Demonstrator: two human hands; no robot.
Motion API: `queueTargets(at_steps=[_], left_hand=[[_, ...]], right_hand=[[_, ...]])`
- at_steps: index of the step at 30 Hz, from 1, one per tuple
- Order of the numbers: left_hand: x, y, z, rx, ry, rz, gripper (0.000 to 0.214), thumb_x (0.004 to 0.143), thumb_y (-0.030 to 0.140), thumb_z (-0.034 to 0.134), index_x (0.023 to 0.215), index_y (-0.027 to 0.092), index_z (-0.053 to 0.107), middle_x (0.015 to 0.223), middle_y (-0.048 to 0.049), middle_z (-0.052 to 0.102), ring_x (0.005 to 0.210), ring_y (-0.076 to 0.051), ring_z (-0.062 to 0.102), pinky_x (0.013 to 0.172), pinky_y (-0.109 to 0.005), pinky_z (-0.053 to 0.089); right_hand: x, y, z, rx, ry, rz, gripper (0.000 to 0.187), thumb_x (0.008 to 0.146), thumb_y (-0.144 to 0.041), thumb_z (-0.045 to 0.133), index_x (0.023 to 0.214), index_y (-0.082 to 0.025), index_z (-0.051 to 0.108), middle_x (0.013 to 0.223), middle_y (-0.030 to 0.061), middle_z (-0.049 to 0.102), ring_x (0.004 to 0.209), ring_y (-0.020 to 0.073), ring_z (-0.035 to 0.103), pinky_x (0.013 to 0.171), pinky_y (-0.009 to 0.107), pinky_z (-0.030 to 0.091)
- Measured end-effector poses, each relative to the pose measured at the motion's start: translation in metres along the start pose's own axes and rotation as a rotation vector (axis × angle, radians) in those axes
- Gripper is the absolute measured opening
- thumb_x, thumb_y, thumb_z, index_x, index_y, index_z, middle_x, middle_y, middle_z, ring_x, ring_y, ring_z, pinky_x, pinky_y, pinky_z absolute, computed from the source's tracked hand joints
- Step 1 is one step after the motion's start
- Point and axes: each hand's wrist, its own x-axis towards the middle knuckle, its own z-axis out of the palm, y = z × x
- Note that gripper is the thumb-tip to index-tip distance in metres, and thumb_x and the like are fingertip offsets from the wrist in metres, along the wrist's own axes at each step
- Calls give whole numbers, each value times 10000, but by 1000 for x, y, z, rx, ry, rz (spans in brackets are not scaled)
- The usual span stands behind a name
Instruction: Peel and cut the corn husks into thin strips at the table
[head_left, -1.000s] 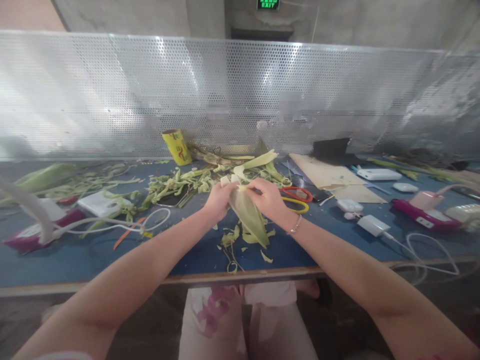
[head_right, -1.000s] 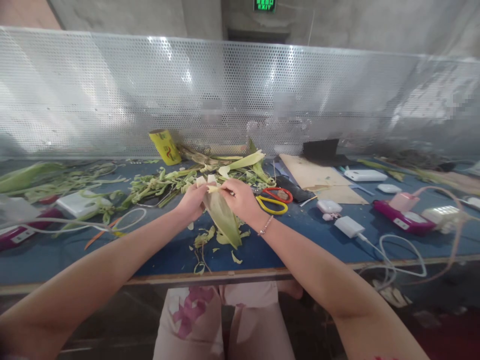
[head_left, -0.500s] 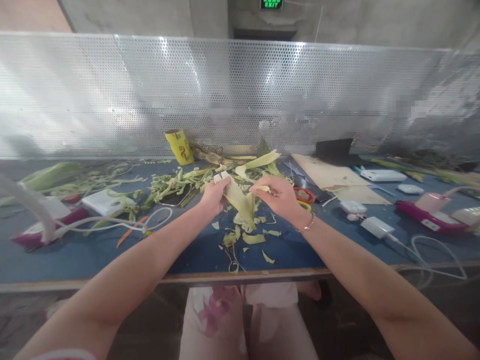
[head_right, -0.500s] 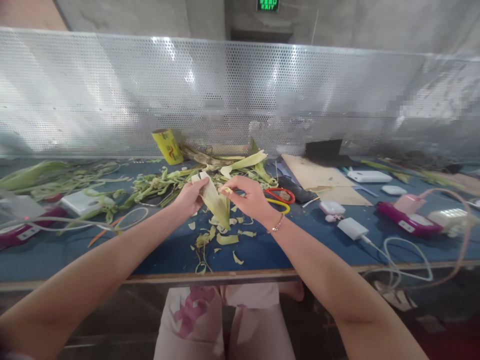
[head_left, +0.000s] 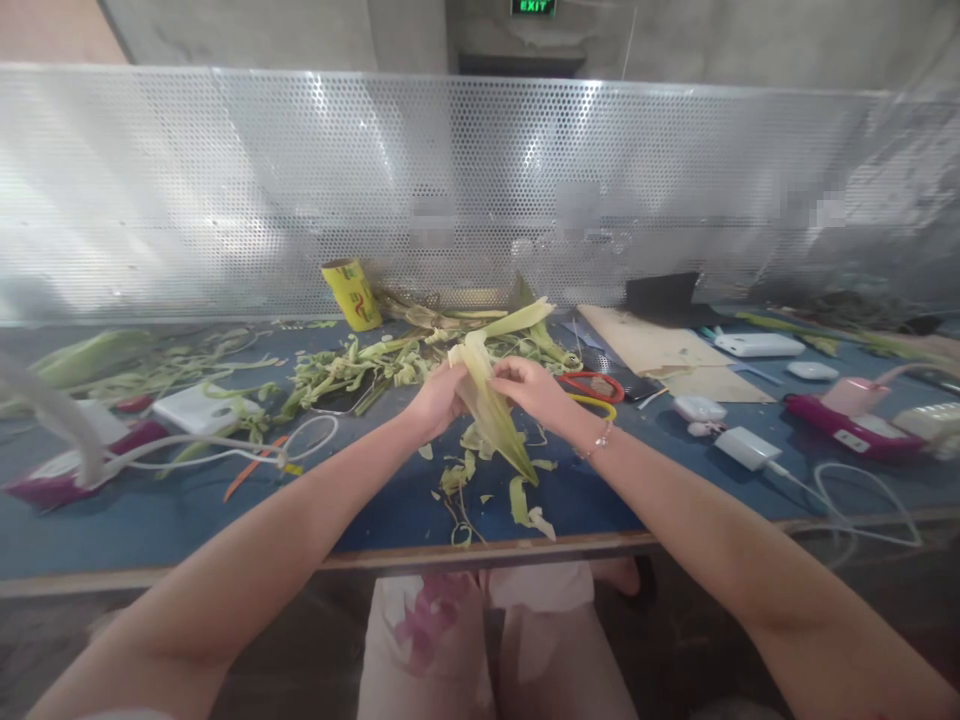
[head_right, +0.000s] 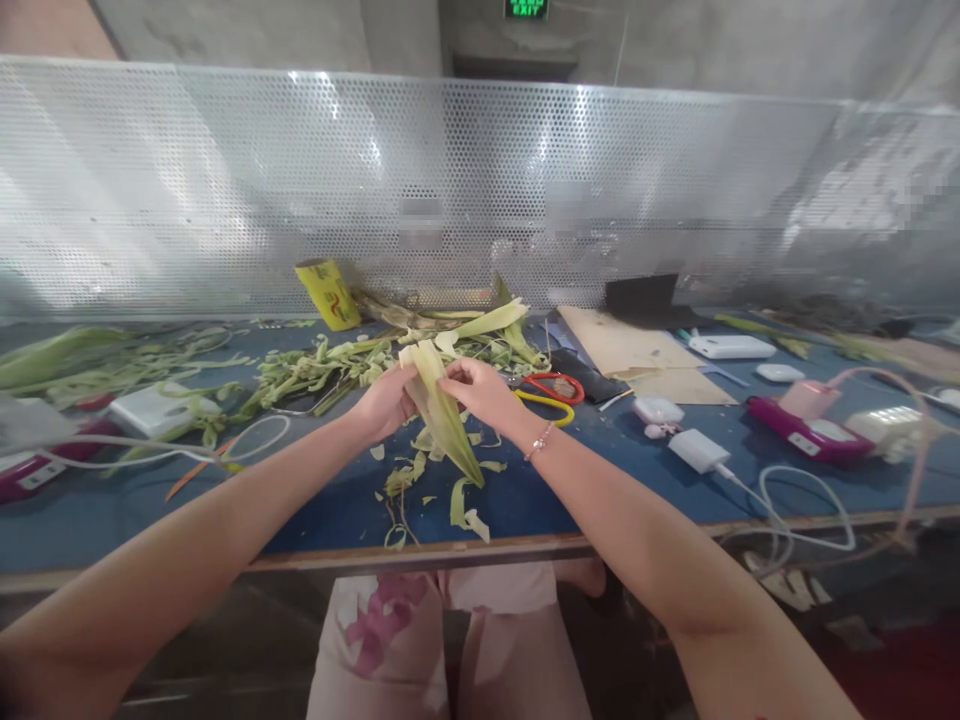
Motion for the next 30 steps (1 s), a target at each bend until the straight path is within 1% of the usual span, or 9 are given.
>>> queueTargets(at_steps=[3,5,9,12,17,20,23,27,30], left_hand=[[2,1,-1,52,-44,10,186,672,168,571,855,155,597,720,-43,666,635,-151,631,620,-295,532],[5,-1,-4,129,-53,39,187,672,182,589,855,148,614,709,-45,659,627,-146,622,602,-284,530],[8,-5,-8,284,-52,135,211,661,214,618,860,147,639,709,-42,650,626,-148,609,557,-261,517],[6,-6,-8,343,-68,148,221,673,237,608,873,147,641,715,-34,648,619,-142,600,539,-257,511],[5,-6,-5,317,-59,142,239,722,310,576,890,146,627,693,-21,640,603,-133,590,501,-240,493],[4,-5,-4,288,-51,150,246,718,319,584,885,143,626,649,-13,627,575,-130,582,478,-232,482],[2,-4,-1,248,-56,174,220,710,298,583,865,147,622,603,2,605,528,-119,564,457,-225,471],[-2,-2,2,176,-40,172,152,712,267,567,796,144,595,577,11,588,484,-102,543,442,-215,460],[-2,-2,4,112,-6,119,110,719,247,559,732,138,562,558,6,580,467,-96,533,435,-207,452]], right_hand=[[1,-1,-3,-71,93,-8,92,717,-249,560,737,-177,507,628,-32,521,535,97,477,499,232,399],[3,3,-4,-113,122,-35,99,725,-265,548,753,-178,511,650,-24,531,565,103,481,526,237,394],[7,10,-4,-199,88,-85,213,746,-373,556,810,-170,547,753,19,595,672,143,539,623,279,428],[8,11,-2,-271,95,-103,260,746,-410,562,833,-165,566,766,26,609,677,155,543,645,296,431],[7,9,-1,-271,146,-158,177,749,-351,556,789,-178,564,739,15,602,668,158,534,626,281,423],[6,6,-1,-235,165,-182,145,738,-329,568,723,-189,535,680,2,573,636,153,519,592,269,403],[2,0,0,-209,178,-199,173,737,-326,567,659,-191,492,622,-15,519,589,133,480,555,254,370],[-2,-6,4,-279,258,-293,251,748,-324,560,582,-193,425,577,-29,424,568,116,410,560,257,337],[-4,-7,5,-305,290,-356,234,760,-299,559,592,-194,436,609,-20,451,607,124,437,594,263,358]])
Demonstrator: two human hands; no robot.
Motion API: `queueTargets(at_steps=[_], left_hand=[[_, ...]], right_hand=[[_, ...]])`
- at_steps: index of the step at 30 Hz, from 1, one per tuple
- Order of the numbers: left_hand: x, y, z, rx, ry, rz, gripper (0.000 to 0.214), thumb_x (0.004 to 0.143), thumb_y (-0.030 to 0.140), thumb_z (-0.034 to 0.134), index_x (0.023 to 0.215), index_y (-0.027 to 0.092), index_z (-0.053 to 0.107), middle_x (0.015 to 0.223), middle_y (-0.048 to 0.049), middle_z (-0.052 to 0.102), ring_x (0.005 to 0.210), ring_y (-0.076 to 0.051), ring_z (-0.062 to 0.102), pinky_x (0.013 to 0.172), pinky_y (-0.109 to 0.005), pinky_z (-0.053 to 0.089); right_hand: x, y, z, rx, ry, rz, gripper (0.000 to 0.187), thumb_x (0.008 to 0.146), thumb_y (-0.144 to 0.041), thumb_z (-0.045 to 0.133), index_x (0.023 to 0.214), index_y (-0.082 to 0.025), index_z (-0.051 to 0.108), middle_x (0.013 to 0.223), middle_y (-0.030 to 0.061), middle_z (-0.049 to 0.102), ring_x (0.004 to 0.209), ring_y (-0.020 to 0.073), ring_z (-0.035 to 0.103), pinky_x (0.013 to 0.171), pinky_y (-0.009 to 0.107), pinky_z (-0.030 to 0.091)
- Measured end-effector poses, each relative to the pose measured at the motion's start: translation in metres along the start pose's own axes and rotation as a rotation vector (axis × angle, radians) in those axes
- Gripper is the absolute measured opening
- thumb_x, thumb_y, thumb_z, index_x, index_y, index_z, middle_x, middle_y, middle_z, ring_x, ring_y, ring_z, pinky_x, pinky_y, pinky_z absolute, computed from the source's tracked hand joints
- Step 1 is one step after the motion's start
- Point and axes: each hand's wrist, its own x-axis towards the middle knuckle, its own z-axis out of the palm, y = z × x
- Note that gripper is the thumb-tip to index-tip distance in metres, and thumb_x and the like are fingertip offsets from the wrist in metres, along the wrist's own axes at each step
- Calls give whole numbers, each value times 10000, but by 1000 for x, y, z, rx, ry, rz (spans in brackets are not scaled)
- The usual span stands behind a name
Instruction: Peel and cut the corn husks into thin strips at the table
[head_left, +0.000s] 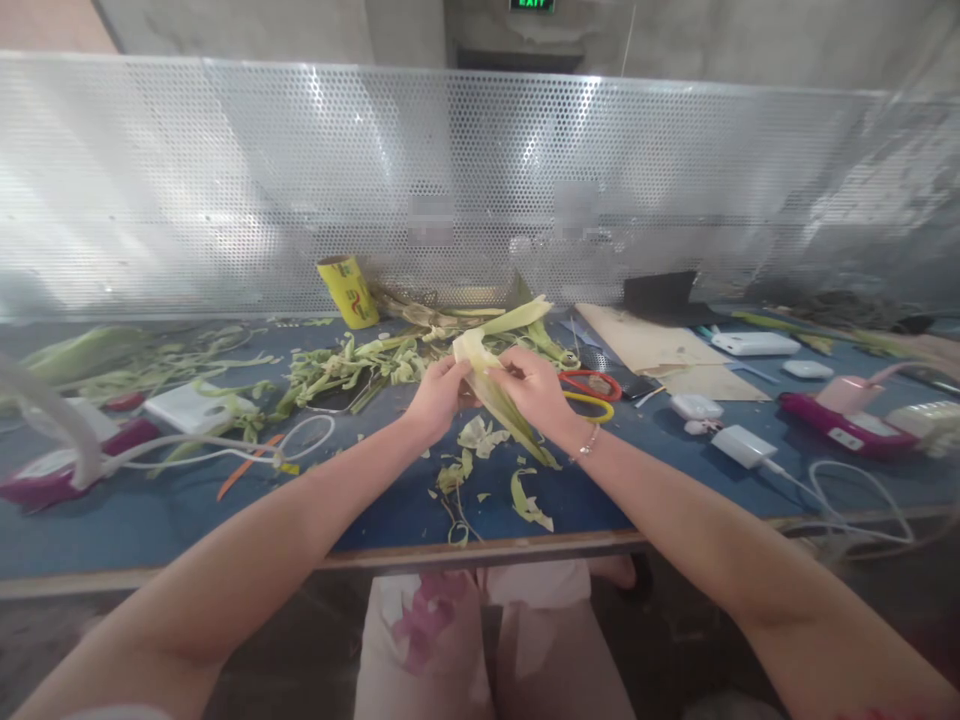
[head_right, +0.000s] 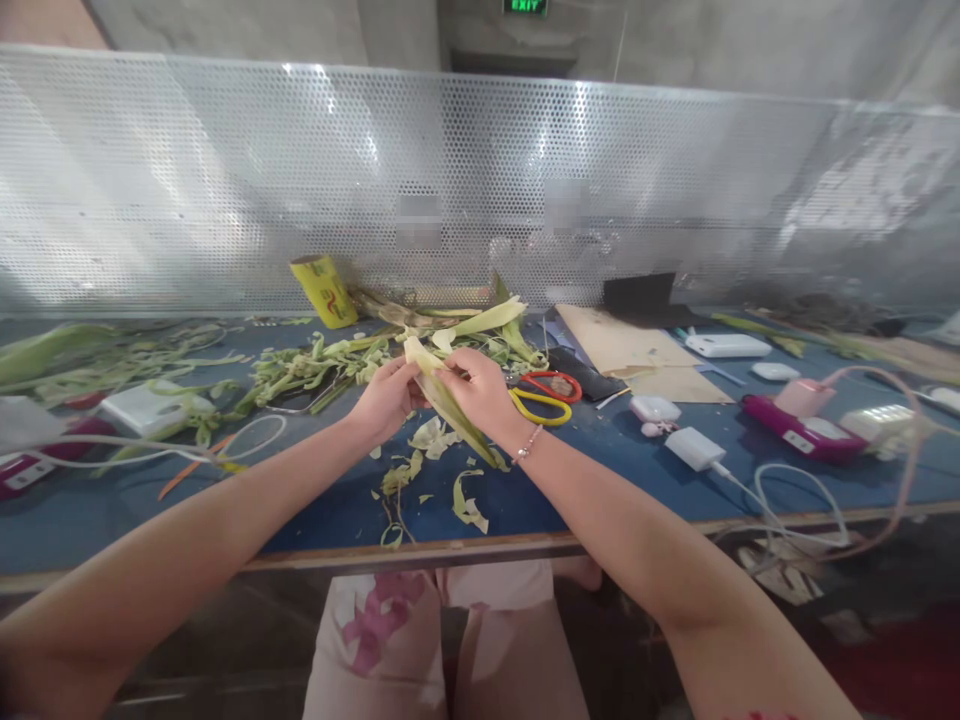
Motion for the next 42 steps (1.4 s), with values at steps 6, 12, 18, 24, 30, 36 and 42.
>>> queueTargets(at_steps=[6,12,18,24,30,36,42], left_hand=[[3,1,-1,-76,30,-48,79,752,183,535,707,122,554,544,-13,576,445,-91,526,425,-198,446],[18,1,-15,-142,212,-77,152,814,140,468,667,126,504,475,7,522,379,-69,473,400,-180,432],[25,5,-24,-188,269,-95,182,839,115,430,662,136,467,451,13,504,385,-65,491,412,-160,439],[23,2,-21,-134,217,-77,145,845,177,458,709,138,491,524,3,549,423,-74,518,442,-186,473],[13,5,-11,-102,171,19,100,838,196,474,754,149,501,609,2,566,482,-83,540,437,-186,461],[10,8,-9,-104,144,89,136,794,282,573,777,160,516,672,8,570,556,-73,548,553,-209,505],[3,4,-7,31,-135,22,233,698,292,683,829,122,590,772,-49,636,727,-116,610,684,-246,510]], right_hand=[[0,-2,-6,100,-24,-124,157,778,-275,564,654,-195,515,699,1,525,700,132,504,664,273,419],[3,-12,-22,244,-92,-68,207,718,-384,655,681,-197,574,697,-1,577,660,131,533,636,288,455],[8,3,-30,474,-85,-21,256,660,-462,702,778,-245,639,771,-6,620,777,165,595,749,340,500],[10,1,-28,389,-48,116,312,733,-509,614,868,-229,590,812,14,610,787,162,593,741,342,523],[13,10,-15,438,-64,386,432,655,-442,699,964,-217,498,917,33,593,791,164,601,665,322,546],[11,17,-8,394,-84,483,317,666,-261,657,949,-189,533,955,62,607,771,164,606,608,310,548],[13,10,-14,468,-22,440,284,690,-331,624,924,-195,539,942,49,622,759,149,602,636,304,535]])
